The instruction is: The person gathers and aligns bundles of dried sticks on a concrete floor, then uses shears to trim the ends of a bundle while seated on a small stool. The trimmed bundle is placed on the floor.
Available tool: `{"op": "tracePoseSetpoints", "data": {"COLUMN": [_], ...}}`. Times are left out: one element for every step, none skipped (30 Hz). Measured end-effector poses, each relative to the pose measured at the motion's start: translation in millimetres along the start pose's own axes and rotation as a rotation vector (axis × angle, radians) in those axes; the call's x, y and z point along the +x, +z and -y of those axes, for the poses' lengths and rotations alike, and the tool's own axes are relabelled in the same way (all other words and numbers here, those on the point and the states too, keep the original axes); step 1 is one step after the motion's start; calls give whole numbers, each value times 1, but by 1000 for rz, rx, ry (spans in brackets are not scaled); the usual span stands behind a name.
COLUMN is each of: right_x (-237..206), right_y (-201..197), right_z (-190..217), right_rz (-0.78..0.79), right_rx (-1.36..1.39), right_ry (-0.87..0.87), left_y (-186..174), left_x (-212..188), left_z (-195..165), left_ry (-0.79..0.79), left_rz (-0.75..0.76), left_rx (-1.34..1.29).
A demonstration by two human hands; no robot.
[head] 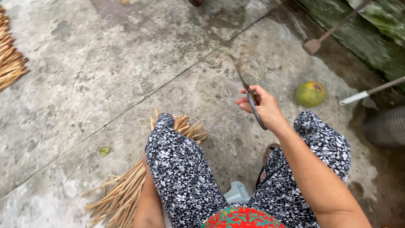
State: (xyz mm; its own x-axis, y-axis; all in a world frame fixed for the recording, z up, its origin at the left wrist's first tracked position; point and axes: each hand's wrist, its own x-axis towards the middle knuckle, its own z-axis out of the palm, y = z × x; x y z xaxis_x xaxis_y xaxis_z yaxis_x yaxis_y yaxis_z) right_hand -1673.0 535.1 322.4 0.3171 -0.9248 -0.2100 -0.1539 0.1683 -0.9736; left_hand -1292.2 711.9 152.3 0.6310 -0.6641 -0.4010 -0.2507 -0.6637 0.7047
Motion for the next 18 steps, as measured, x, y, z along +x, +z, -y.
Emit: {"op": "tracePoseSetpoints", "data": {"right_x": [0, -1, 0, 0, 0, -1, -1, -1, -2, -2, -2, -2, -3, -3, -4, -4, -4, -5], "right_y": [1, 2, 4, 5, 5, 6, 7, 9, 9, 10, 11, 11, 12, 13, 14, 14, 15, 15], "right_z": [2, 3, 6, 8, 10, 13, 15, 17, 19, 21, 23, 24, 25, 26, 27, 27, 28, 28], "right_rz": [-2, -3, -1, -3, 1, 4, 6, -2, -12, -24, -24, -25, -26, -20, -15, -11, -17, -22], "right_rx": [-17, -10, -4, 1, -15, -31, -47, -57, -66, -77, -72, -67, -61, -61, -62, -62, -75, -87], "right_ry": [14, 30, 43, 55, 36, 18, 2, 9, 17, 23, 22, 21, 21, 21, 20, 20, 26, 31], "left_y": [-5, -7, -11, -12, -13, -13, -13, -13, -13, -13, -13, -13, -13, -14, -14, -14, -13, -13], "left_x": [2, 4, 6, 7, 8, 9, 10, 10, 10, 11, 10, 9, 8, 7, 6, 6, 6, 6], "left_z": [5, 10, 15, 20, 25, 30, 36, 41, 46, 50, 53, 55, 55, 54, 52, 49, 46, 39], "left_ry": [6, 9, 9, 9, 9, 13, 18, 31, 45, 68, 35, 31, -122, -123, -97, -98, -91, -81], "left_rz": [-36, -57, -82, -102, -121, -135, -153, -169, -183, -197, -229, -244, -273, -291, -290, -294, -288, -283], "left_rx": [16, 19, 21, 20, 19, 20, 22, 24, 32, 40, 45, 61, 70, 2, -9, -28, -28, -28]}}
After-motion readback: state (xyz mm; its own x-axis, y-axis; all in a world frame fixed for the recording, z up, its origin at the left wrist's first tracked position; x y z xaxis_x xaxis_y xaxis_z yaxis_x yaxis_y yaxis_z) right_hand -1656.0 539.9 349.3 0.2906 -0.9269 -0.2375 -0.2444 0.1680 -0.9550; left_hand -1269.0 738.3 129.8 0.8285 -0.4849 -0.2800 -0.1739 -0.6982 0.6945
